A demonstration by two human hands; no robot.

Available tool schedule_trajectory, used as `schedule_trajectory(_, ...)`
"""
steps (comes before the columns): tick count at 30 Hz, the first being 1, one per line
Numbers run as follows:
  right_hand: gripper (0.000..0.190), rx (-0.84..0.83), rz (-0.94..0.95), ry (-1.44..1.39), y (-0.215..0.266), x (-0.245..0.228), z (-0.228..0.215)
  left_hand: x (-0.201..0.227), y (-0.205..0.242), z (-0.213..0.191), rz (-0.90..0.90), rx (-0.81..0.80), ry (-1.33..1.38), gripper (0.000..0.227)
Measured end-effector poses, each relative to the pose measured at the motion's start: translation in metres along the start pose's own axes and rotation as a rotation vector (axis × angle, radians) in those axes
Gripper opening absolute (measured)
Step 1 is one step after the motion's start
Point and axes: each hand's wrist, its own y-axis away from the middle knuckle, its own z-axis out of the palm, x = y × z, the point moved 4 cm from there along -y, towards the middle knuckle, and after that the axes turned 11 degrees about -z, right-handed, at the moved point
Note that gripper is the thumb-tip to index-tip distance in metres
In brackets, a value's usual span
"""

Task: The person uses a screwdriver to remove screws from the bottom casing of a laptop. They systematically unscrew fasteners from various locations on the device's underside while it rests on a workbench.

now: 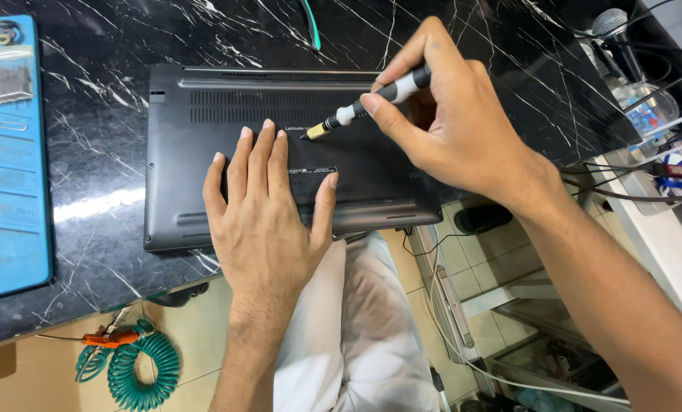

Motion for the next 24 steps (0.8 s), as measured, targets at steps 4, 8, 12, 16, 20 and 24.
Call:
schedule_trajectory(4, 0.024, -0.099, -0.187, 0.243, -0.021, -0.017, -0.004, 0.000, 0.001, 0.002, 0.002, 0.004, -0.009, 0.066)
schedule_trajectory(8, 0.029, -0.156, -0.332, 0.441, -0.057, -0.019, 0.001, 0.000, 0.001, 0.001, 0.007, 0.006, -0.013, 0.066)
schedule_trajectory(12, 0.020, -0.404, -0.270, 0.181, -0.083, -0.019, 0.002, 0.000, 0.000, 0.000, 0.002, -0.010, 0.001, 0.066)
schedule_trajectory(16, 0.024, -0.446, -0.376, 0.342, -0.086, -0.032, 0.003, -0.001, 0.001, 0.000, -0.003, -0.008, -0.007, 0.067)
schedule_trajectory(20, 0.015, -0.448, -0.363, 0.265, -0.088, -0.029, 0.003, -0.001, 0.001, 0.001, 0.006, -0.006, -0.009, 0.066)
schedule_trajectory(24, 0.025, -0.459, -0.398, 0.323, -0.088, -0.032, 0.002, -0.001, 0.000, 0.001, -0.002, -0.015, -0.002, 0.066)
